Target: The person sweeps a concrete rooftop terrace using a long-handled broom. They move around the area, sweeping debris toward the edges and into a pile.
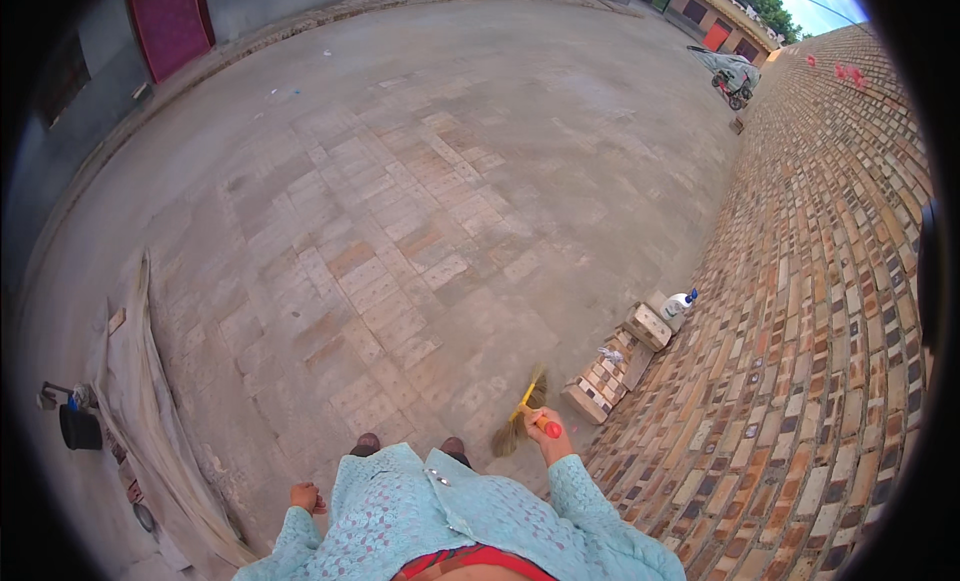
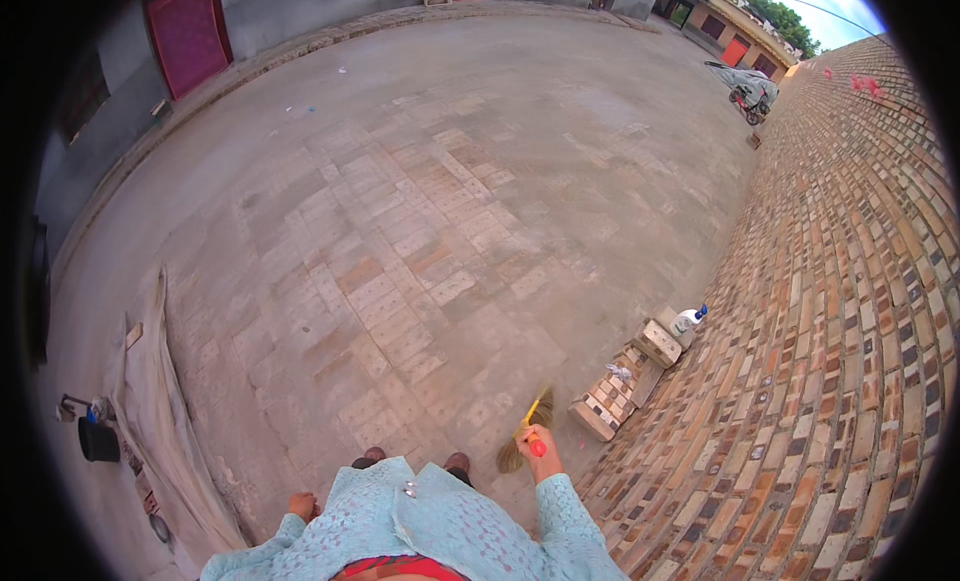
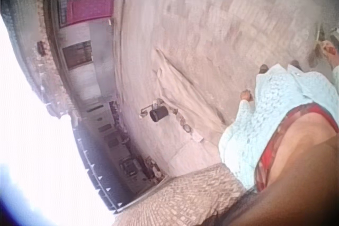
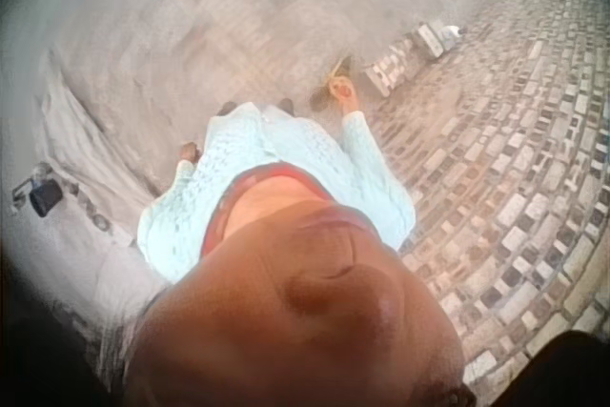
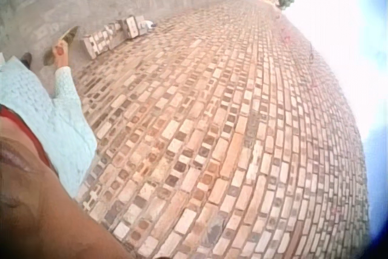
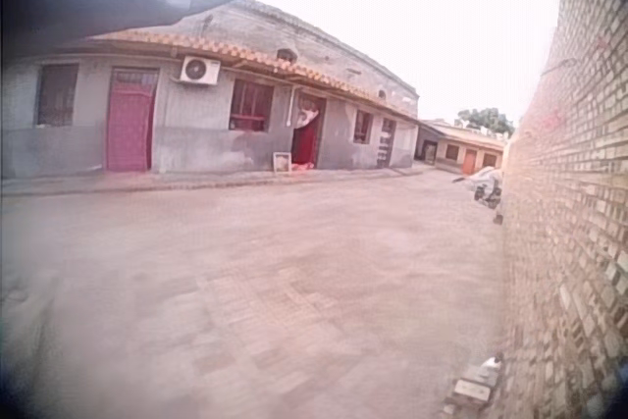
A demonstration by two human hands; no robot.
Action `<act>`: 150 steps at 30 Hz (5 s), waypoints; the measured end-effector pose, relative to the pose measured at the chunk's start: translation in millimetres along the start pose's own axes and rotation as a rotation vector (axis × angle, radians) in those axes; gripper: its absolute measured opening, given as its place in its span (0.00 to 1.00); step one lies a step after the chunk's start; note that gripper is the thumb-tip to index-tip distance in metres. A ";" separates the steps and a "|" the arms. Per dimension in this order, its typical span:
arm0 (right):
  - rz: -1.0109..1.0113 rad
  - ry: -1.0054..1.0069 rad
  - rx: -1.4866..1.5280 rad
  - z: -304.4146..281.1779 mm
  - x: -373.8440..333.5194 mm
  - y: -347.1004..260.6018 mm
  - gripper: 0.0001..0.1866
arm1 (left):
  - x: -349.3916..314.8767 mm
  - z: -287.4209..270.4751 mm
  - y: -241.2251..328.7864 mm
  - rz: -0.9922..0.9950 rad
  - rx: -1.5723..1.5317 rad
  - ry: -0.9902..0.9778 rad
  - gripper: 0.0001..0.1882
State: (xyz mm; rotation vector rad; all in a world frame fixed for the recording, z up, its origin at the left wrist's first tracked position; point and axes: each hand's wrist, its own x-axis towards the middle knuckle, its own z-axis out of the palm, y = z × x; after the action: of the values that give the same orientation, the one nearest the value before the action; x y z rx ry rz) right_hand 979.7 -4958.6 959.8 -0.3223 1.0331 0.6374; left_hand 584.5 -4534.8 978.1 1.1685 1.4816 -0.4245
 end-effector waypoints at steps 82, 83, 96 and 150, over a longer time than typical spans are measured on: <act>0.532 -0.188 -0.946 241.4 68.0 92.4 0.11 | -56.3 66.4 -58.7 -0.137 -0.546 0.309 0.21; 0.474 -0.233 -0.977 247.4 57.2 94.3 0.12 | -64.7 65.2 -51.6 -0.136 -0.532 0.315 0.21; 0.837 -0.406 -0.582 236.5 -4.7 187.4 0.11 | -99.7 47.5 -35.9 0.049 -0.430 0.291 0.20; 0.009 -0.727 -0.547 401.2 -54.6 -92.5 0.10 | -168.5 25.1 141.4 0.284 -0.213 0.398 0.19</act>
State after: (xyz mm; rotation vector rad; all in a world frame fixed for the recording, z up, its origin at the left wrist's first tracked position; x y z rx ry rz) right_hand 1296.2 -4835.3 1198.9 -0.5099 0.1507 0.9500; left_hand 692.2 -4563.6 1169.3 1.3145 1.6173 0.1679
